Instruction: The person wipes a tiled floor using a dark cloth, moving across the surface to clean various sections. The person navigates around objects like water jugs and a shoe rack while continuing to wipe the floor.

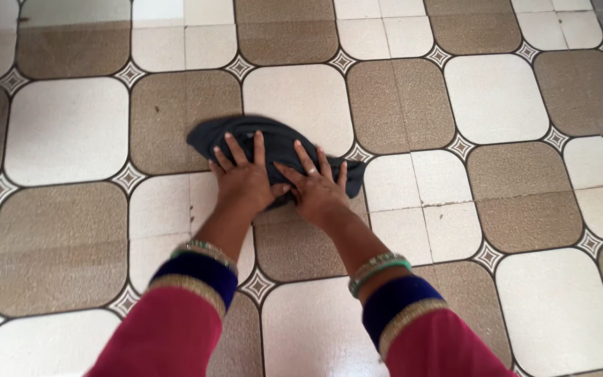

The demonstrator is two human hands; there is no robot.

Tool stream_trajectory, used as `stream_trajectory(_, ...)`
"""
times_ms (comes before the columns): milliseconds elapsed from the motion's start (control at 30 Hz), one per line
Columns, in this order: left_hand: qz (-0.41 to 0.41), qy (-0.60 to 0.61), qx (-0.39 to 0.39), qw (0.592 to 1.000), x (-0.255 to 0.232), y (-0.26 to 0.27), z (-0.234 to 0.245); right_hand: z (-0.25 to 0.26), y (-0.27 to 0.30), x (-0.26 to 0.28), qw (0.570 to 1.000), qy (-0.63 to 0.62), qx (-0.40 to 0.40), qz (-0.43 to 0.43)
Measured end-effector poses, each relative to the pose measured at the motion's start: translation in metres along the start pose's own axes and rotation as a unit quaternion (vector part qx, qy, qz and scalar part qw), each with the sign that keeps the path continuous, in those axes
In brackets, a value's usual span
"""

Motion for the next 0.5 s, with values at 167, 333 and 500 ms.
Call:
stream_trajectory(167,-0.018,0.017,-0.003,1.000,0.000,0.077,-0.025,-0.036,0.054,-0.004,0.998,0.043,0.014,0.045)
stream_trajectory(333,-0.024,0.020,-0.052,0.998,0.009,0.170,-0.063,-0.083,0.137,0.006,0.995,0.037,0.017,0.088)
stream_trajectory(500,-0.018,0.010,0.028,0.999,0.020,0.233,-0.100,-0.118,0.201,0.022,0.994,0.007,0.097,0.053)
Point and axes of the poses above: each hand's wrist, its own y-axis away from the middle knuckle, its own z-axis out of the back of the hand, x = y × z, the point moved 6 cm from there along -y, towards the middle knuckle, and after that the axes turned 15 degrees about -y, right-handed, at the moved point
